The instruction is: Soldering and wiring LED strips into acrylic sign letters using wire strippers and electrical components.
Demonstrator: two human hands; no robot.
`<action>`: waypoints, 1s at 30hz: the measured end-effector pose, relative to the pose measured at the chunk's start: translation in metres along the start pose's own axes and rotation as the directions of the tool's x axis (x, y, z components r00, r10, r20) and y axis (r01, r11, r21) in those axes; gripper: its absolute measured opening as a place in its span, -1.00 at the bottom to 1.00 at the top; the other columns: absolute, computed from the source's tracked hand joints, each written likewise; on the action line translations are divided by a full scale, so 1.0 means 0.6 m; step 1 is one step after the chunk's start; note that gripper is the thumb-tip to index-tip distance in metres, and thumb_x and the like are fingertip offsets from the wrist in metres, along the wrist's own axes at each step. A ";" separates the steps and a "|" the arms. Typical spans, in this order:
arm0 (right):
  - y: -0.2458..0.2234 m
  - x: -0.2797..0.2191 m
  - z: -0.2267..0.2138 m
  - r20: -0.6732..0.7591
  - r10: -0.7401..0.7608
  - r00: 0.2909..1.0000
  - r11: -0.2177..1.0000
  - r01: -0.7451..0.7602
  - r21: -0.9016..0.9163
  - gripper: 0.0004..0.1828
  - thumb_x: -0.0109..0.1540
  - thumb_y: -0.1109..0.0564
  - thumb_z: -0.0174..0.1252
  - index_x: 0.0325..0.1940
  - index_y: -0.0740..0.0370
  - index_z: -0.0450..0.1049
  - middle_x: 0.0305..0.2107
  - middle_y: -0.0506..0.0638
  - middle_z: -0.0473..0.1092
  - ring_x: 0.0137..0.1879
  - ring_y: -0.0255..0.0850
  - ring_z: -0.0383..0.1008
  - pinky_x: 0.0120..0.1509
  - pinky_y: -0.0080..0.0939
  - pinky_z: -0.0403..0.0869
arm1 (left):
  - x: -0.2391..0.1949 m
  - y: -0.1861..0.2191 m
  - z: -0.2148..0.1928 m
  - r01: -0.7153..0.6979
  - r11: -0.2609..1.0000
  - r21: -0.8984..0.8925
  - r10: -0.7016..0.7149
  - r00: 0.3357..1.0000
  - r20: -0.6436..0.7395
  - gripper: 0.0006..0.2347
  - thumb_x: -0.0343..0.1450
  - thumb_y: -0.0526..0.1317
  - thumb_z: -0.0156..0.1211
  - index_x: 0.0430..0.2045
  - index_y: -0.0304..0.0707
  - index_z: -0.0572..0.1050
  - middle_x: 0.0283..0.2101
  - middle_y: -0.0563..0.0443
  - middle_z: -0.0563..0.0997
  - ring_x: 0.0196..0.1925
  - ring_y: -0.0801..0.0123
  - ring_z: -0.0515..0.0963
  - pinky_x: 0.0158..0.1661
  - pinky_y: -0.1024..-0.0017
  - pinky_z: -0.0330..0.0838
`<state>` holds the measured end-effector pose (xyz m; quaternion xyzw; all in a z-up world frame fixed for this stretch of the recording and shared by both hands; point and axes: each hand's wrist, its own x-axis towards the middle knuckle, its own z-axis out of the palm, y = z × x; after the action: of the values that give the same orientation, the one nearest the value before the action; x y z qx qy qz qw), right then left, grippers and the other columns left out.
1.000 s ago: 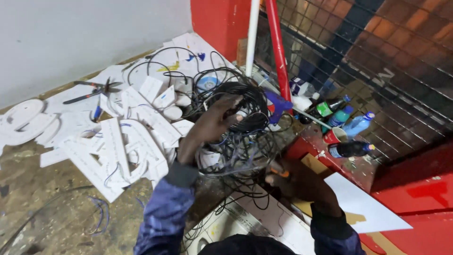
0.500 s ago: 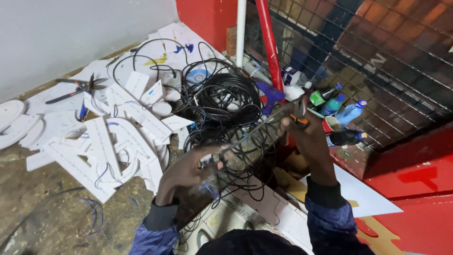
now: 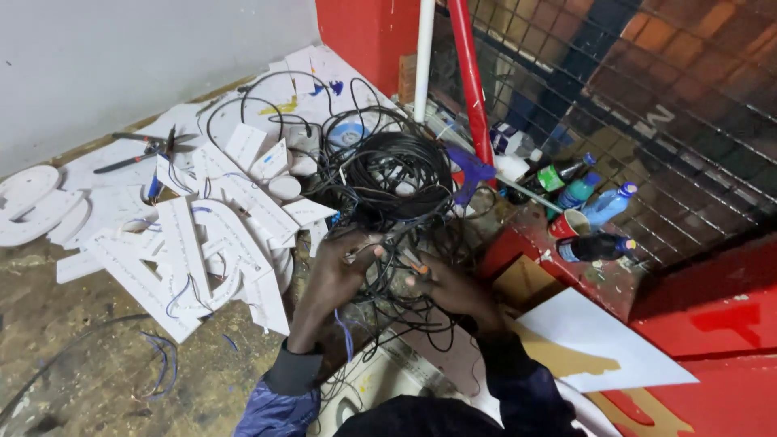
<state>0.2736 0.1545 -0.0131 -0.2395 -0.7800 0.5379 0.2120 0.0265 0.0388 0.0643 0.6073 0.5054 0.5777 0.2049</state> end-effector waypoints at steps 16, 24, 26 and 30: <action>-0.074 0.029 0.036 -0.185 -0.105 0.977 0.982 0.072 -0.177 -0.60 0.47 0.11 0.31 0.37 0.31 0.58 -0.02 0.21 0.68 0.14 0.05 0.68 0.36 0.14 0.55 | -0.011 0.007 0.017 -0.066 0.946 0.316 0.066 0.998 0.013 -0.75 0.63 -0.30 0.26 0.15 -0.44 0.69 0.00 -0.40 0.74 -0.10 -0.35 0.72 -0.27 -0.04 0.74; -0.091 0.033 0.044 -0.265 -0.105 0.959 0.986 0.065 -0.153 -0.69 0.43 0.14 0.37 0.23 0.32 0.67 -0.10 0.30 0.69 0.15 0.16 0.70 0.33 0.13 0.57 | -0.050 -0.016 0.037 0.140 0.909 0.394 -0.093 0.986 -0.136 -0.61 0.72 -0.04 0.09 -0.01 -0.47 0.74 -0.18 -0.39 0.71 -0.50 -0.01 0.69 -0.49 0.23 0.68; -0.115 0.043 0.043 -0.258 -0.119 0.959 0.981 0.074 -0.178 -0.72 0.43 0.13 0.37 0.19 0.27 0.70 -0.13 0.24 0.70 0.12 0.08 0.71 0.31 0.11 0.59 | -0.018 0.004 0.028 0.191 0.927 0.323 -0.145 0.976 -0.162 -0.67 0.70 -0.13 0.14 0.04 -0.51 0.71 -0.07 -0.57 0.70 -0.54 -0.04 0.73 -0.52 0.01 0.69; -0.099 0.048 0.065 -0.260 -0.121 0.958 0.991 0.101 -0.087 -0.75 0.44 0.16 0.36 0.18 0.31 0.70 -0.14 0.29 0.71 0.06 0.02 0.71 0.29 0.13 0.60 | 0.011 0.042 0.026 0.240 0.967 -0.086 -0.253 0.945 -0.208 -0.68 0.70 -0.22 0.11 -0.41 -0.43 0.65 -0.48 -0.24 0.57 -0.49 0.27 0.62 -0.32 0.37 0.46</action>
<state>0.2191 0.1251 0.0321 -0.2727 -0.7759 0.4595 0.3353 0.0492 0.0395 0.0847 0.4661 0.5795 0.6251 0.2371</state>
